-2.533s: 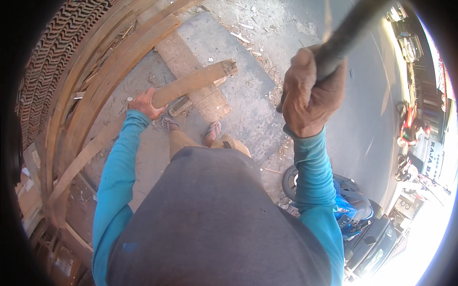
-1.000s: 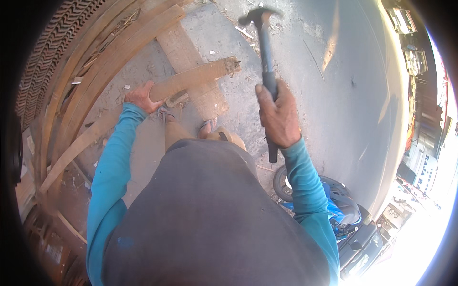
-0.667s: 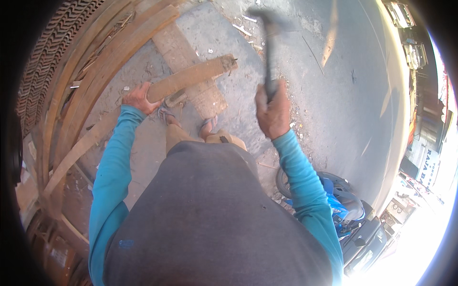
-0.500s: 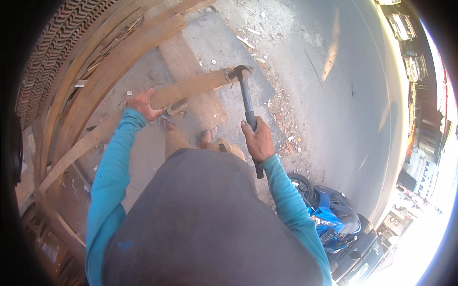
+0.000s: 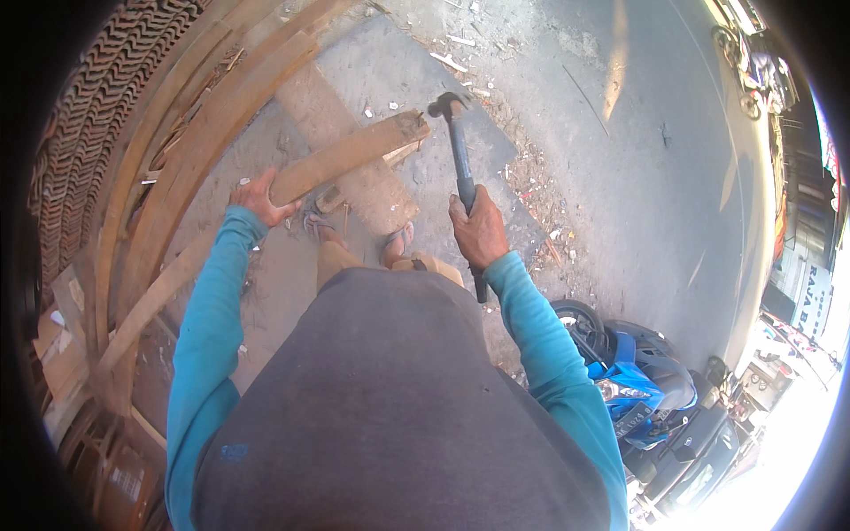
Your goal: The person uses a hammer to drive nails into wooden planks to assemble a frame, moving and positioning different pieces of wood by hand.
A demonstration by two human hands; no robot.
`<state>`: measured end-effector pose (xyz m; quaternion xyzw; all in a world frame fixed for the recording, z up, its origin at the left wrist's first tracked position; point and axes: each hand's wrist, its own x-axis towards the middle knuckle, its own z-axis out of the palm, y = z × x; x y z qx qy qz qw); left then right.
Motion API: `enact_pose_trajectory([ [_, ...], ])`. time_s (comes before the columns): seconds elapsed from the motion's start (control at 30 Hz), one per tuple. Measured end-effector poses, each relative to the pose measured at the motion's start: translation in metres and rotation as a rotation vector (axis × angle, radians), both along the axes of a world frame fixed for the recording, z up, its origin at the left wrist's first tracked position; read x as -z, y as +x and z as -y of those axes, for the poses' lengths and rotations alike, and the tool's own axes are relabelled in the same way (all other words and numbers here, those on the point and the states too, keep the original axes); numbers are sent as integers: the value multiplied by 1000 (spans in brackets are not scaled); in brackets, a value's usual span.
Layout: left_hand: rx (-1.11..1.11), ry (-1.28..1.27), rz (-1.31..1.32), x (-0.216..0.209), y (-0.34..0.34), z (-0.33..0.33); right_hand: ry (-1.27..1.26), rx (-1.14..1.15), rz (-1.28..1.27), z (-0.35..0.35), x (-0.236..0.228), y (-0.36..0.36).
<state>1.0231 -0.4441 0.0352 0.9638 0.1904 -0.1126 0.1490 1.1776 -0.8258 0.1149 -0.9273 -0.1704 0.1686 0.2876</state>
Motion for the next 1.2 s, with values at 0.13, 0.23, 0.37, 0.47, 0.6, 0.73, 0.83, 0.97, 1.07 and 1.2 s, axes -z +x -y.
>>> enact_pose_trajectory([
  [0.13,12,29,-124,-4,10,0,312,278,-272,-12,-61,14],
  [0.23,-6,-12,-72,1,5,-1,951,219,237,-37,-132,32],
  [0.37,-5,5,-41,2,5,-1,1163,254,718,-43,-179,67],
  [0.47,15,-16,-15,2,10,-4,634,164,535,-27,-65,26],
  [0.6,64,63,34,15,4,-4,86,128,-202,-20,12,-11],
  [0.73,14,26,-37,5,10,-4,557,207,-34,-29,-84,9],
  [0.83,0,-2,-29,6,10,-4,1047,190,437,-37,-148,44],
  [0.97,-1,27,-71,6,12,-6,1172,120,623,-27,-138,63],
  [1.07,3,-1,-39,3,15,-7,175,121,98,-19,-12,3],
  [1.2,13,75,44,13,30,-22,214,130,-181,-29,-16,1],
])
